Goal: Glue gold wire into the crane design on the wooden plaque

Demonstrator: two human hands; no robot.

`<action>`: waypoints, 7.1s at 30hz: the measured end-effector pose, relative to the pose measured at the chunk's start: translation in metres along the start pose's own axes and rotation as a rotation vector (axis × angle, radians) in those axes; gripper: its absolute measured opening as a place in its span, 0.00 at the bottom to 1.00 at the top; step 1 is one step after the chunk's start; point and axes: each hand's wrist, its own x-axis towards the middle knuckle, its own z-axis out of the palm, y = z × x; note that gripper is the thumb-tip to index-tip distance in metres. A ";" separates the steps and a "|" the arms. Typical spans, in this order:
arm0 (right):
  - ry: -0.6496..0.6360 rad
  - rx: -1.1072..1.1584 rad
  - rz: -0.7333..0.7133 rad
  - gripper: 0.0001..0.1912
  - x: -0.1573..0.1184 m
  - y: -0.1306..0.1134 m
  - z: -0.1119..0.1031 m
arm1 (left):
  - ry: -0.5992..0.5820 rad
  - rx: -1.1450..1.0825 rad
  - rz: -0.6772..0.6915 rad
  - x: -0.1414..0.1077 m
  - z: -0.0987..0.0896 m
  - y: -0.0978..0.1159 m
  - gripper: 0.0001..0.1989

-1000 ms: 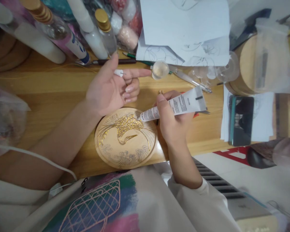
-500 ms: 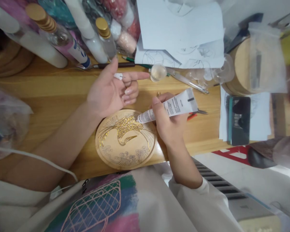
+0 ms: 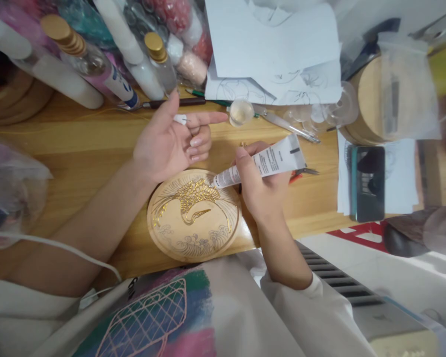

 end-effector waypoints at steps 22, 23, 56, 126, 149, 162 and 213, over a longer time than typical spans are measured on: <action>-0.030 0.403 0.326 0.18 0.020 0.005 -0.007 | -0.002 -0.023 -0.032 0.001 -0.008 -0.004 0.36; -0.096 0.458 0.362 0.19 0.022 0.005 -0.009 | -0.011 -0.022 -0.027 0.001 -0.010 -0.005 0.35; -0.381 0.950 0.460 0.17 0.026 -0.010 0.000 | -0.090 0.178 0.263 -0.023 0.020 -0.011 0.23; -0.390 0.554 -0.037 0.09 0.012 -0.068 -0.066 | -0.134 0.373 0.383 -0.100 0.068 0.017 0.23; -0.750 -0.653 -0.554 0.16 0.064 -0.037 0.025 | 0.307 -0.037 0.212 -0.096 0.003 0.011 0.24; -0.520 -1.172 -0.251 0.17 0.039 -0.033 0.013 | 0.399 -0.297 0.246 -0.102 0.019 -0.009 0.26; -0.002 -0.028 -0.559 0.13 -0.069 -0.082 -0.006 | -0.162 0.158 0.576 -0.135 0.057 -0.040 0.29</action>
